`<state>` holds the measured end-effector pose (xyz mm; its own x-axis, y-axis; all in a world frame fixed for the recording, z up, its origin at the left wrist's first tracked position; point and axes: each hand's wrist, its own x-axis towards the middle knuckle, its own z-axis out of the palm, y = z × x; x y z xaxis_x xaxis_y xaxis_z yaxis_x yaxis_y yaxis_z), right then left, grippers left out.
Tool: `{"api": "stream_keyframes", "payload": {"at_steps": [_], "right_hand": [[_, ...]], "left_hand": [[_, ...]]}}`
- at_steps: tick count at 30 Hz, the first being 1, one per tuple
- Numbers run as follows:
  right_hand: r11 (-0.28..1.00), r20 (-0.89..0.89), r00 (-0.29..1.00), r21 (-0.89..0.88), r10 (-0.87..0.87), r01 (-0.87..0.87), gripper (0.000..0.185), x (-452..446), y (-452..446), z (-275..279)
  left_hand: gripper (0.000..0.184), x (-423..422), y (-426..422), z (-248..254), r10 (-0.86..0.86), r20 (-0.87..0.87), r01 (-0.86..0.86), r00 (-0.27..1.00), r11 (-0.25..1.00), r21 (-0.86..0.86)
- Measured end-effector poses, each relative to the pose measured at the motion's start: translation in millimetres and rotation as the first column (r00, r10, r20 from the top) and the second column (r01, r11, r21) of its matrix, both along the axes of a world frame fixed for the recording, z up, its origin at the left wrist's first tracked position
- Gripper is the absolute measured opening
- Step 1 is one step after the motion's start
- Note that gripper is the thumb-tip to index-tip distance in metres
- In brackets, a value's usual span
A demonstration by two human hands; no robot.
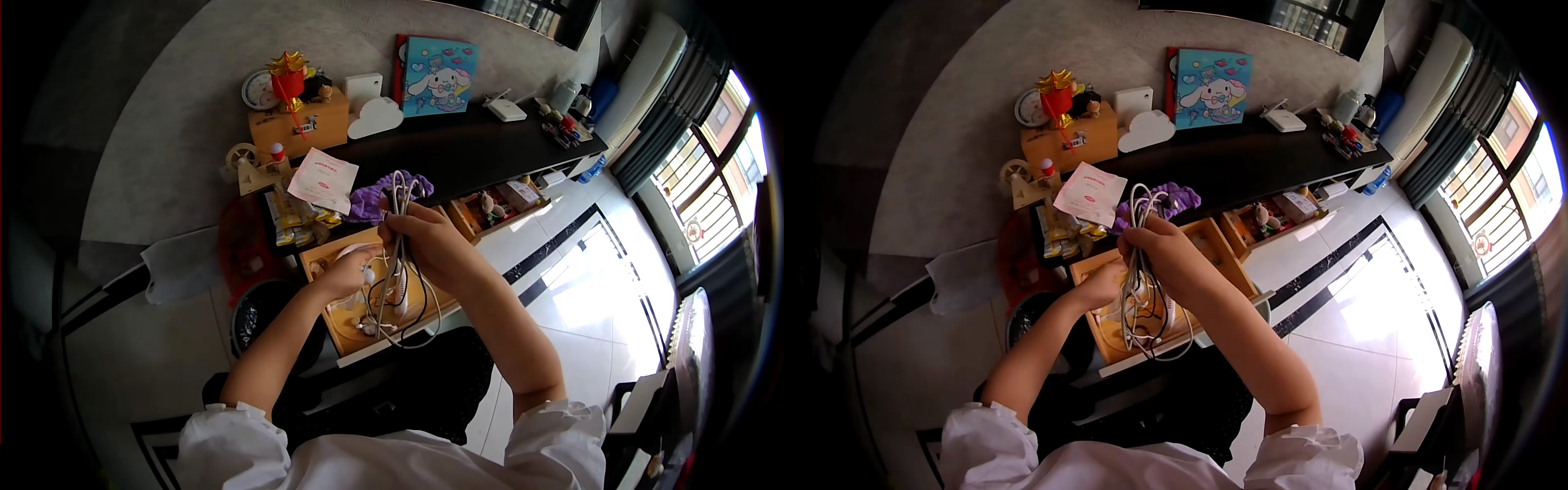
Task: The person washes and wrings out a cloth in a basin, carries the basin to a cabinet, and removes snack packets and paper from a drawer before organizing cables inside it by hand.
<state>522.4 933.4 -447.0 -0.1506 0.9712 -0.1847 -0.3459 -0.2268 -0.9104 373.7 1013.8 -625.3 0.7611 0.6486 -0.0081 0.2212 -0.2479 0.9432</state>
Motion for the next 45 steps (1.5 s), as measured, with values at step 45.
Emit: {"api": "stream_keyframes", "payload": {"at_steps": [45], "right_hand": [[0.641,0.184,0.855,-0.59,-0.486,0.491,0.026,45.4,73.3,-310.0]], "left_hand": [[0.037,56.8,27.9,-178.6,0.373,-0.371,-0.516,0.85,0.731,-0.447]]}}
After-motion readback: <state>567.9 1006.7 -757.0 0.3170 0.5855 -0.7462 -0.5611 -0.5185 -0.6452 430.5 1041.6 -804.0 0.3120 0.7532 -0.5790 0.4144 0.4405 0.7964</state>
